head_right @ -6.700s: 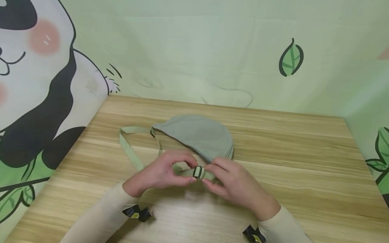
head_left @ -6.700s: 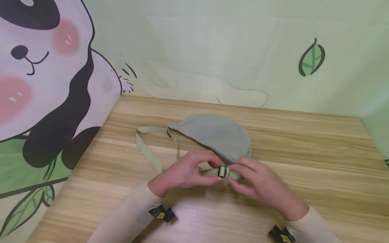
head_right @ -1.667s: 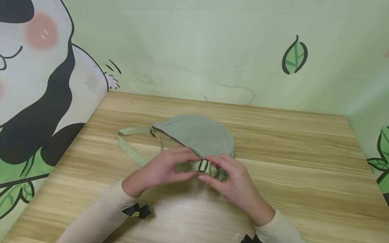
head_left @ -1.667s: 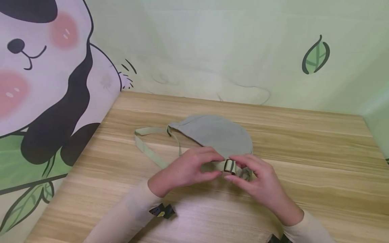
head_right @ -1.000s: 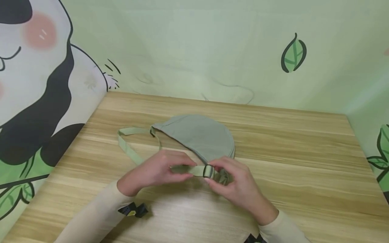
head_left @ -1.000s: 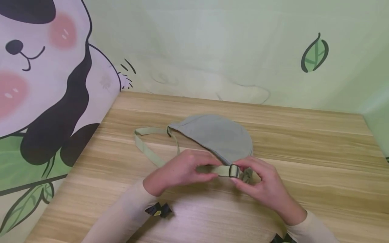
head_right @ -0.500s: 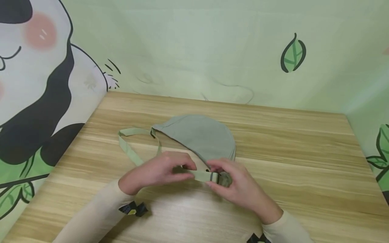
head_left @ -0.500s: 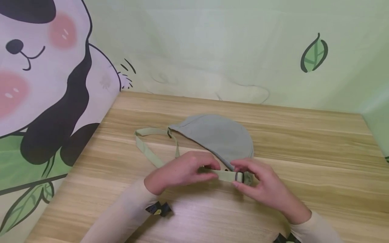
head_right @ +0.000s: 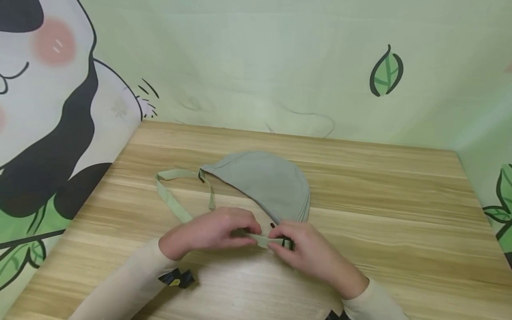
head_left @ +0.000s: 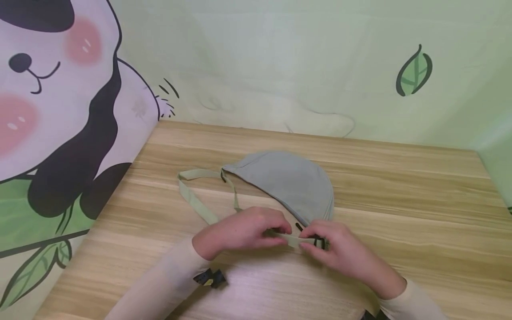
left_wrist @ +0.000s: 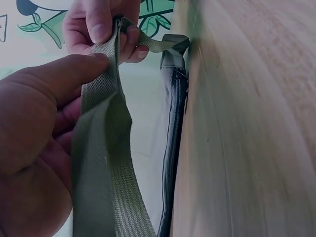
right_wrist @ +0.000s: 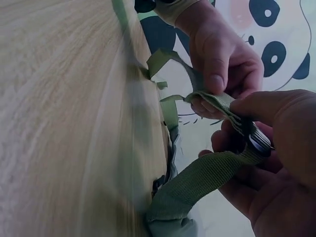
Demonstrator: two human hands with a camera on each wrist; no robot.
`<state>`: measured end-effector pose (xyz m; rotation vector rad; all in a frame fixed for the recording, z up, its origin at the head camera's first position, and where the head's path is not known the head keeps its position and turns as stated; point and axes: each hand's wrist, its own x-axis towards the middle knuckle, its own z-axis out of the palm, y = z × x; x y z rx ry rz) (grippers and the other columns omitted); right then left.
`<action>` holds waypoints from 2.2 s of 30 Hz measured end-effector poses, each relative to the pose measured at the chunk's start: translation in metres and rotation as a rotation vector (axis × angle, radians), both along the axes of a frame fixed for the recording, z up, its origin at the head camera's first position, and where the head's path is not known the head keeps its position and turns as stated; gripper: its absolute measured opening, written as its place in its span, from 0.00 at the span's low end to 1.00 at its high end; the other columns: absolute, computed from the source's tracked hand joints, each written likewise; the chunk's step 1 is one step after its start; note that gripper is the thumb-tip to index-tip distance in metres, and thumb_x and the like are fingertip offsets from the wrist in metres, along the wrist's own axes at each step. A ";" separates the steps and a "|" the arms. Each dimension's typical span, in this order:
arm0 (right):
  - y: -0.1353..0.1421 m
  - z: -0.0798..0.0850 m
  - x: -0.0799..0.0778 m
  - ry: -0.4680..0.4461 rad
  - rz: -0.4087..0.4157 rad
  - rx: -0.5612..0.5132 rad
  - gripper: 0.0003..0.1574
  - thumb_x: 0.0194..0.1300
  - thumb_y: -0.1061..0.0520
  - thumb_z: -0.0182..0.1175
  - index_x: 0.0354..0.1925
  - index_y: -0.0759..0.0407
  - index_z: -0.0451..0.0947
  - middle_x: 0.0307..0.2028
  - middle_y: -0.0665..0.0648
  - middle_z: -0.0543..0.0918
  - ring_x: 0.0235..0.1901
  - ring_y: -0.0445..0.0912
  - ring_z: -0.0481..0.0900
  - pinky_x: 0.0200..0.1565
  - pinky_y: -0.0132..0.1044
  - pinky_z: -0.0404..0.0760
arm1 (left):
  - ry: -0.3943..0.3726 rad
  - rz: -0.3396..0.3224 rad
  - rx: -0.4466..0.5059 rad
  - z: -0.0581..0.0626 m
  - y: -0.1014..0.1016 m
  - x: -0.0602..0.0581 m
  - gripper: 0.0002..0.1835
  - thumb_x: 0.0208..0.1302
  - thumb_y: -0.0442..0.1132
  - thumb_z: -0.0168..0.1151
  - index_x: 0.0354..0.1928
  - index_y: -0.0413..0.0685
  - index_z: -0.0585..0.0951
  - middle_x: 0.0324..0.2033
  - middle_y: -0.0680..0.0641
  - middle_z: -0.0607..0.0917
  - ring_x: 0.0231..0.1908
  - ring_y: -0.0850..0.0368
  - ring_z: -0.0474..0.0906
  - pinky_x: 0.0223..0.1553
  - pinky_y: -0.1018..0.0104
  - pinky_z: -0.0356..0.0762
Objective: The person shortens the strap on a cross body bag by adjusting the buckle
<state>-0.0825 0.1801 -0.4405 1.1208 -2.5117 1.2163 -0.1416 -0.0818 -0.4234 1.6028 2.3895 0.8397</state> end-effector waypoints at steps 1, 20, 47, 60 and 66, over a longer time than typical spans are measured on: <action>0.001 0.000 0.000 0.007 -0.008 0.003 0.15 0.61 0.69 0.76 0.42 0.51 0.87 0.38 0.44 0.89 0.39 0.34 0.83 0.42 0.34 0.88 | -0.002 0.002 -0.005 -0.001 -0.001 0.000 0.08 0.73 0.39 0.72 0.50 0.48 0.88 0.44 0.52 0.91 0.46 0.62 0.87 0.54 0.73 0.85; 0.011 -0.011 0.000 -0.047 -0.084 0.004 0.17 0.65 0.68 0.74 0.51 0.58 0.87 0.47 0.52 0.93 0.49 0.41 0.89 0.55 0.33 0.88 | -0.012 0.118 -0.023 -0.009 -0.019 -0.011 0.12 0.75 0.43 0.70 0.54 0.46 0.87 0.51 0.50 0.91 0.54 0.58 0.87 0.61 0.64 0.85; 0.057 -0.022 -0.023 0.028 -0.279 0.138 0.19 0.63 0.66 0.76 0.51 0.57 0.88 0.48 0.51 0.93 0.49 0.49 0.91 0.56 0.22 0.82 | -0.180 0.106 -0.147 -0.017 -0.027 -0.006 0.17 0.78 0.44 0.66 0.62 0.44 0.85 0.59 0.47 0.89 0.61 0.54 0.86 0.69 0.62 0.82; 0.044 -0.032 -0.008 0.072 -0.035 0.173 0.19 0.58 0.64 0.80 0.45 0.49 0.88 0.43 0.43 0.90 0.44 0.41 0.87 0.49 0.35 0.88 | -0.071 0.162 -0.214 -0.021 -0.043 -0.014 0.18 0.77 0.48 0.68 0.59 0.44 0.86 0.54 0.48 0.90 0.56 0.54 0.87 0.64 0.57 0.85; 0.059 -0.033 -0.009 0.069 -0.069 0.200 0.18 0.57 0.65 0.80 0.41 0.47 0.89 0.39 0.41 0.91 0.40 0.38 0.87 0.43 0.35 0.88 | -0.016 0.189 -0.205 -0.021 -0.056 -0.016 0.15 0.77 0.48 0.66 0.54 0.46 0.88 0.49 0.50 0.91 0.51 0.56 0.87 0.59 0.57 0.86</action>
